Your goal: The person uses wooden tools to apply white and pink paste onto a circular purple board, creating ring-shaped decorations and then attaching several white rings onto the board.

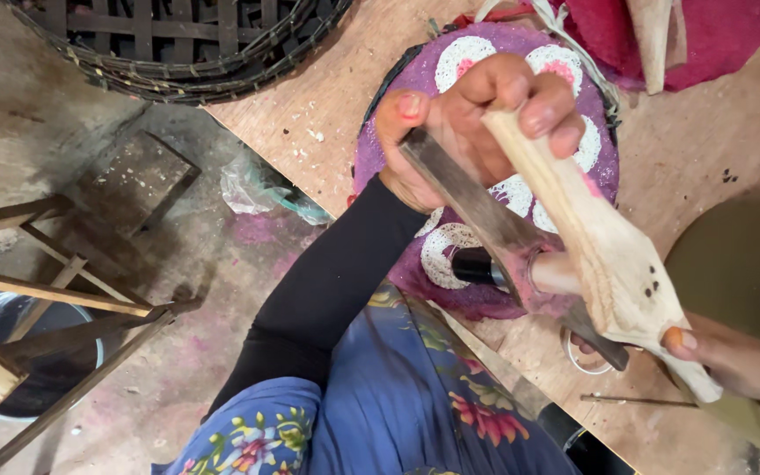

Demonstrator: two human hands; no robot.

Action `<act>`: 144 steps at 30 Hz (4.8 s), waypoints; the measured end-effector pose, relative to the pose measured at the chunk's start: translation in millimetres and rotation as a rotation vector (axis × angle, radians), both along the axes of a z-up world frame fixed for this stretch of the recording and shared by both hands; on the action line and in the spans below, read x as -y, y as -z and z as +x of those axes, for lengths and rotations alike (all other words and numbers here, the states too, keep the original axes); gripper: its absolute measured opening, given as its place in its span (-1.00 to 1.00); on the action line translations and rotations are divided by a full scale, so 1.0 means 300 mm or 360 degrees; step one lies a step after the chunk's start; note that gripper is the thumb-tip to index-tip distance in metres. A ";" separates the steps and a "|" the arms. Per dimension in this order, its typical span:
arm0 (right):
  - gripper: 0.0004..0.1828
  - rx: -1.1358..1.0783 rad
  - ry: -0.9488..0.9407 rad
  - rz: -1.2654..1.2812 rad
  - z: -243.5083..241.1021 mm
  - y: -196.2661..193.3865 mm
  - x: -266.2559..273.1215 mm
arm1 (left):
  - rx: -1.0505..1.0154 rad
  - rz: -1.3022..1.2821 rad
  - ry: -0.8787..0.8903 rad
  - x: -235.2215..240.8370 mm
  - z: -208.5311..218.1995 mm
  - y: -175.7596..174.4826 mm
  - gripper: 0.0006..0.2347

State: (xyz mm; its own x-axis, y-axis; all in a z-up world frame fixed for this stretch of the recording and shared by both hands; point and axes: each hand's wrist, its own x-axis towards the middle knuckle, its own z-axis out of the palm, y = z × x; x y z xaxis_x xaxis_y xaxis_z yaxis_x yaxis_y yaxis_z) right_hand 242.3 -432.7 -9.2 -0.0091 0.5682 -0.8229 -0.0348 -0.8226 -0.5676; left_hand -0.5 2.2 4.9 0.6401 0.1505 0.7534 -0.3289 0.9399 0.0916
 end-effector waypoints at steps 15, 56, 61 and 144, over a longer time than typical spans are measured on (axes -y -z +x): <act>0.19 0.0173 0.0008 -0.0055 -0.143 -0.040 -0.185 | -0.0196 -0.0231 0.0063 0.010 0.011 0.142 -0.54; -0.06 0.0156 0.1368 0.1927 -0.147 0.163 -0.400 | -0.2330 0.1743 -0.2546 0.295 -0.597 0.387 -0.69; -0.17 0.0961 0.1606 0.1825 -0.048 0.263 -0.361 | -0.2551 0.1634 -0.2211 0.252 -0.553 0.405 -0.78; -0.52 -0.0530 0.2044 0.2090 -0.035 -0.615 -0.553 | -0.0794 0.1619 -0.0666 0.191 0.200 -0.140 -0.19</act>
State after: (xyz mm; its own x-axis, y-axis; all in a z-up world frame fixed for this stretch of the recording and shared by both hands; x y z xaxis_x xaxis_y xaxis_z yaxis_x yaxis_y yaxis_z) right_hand 231.8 -266.8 175.2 0.8366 0.5465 0.0365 -0.4290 0.6952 -0.5768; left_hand 59.6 -54.9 46.9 0.9378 -0.1028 0.3317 -0.3083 0.1934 0.9314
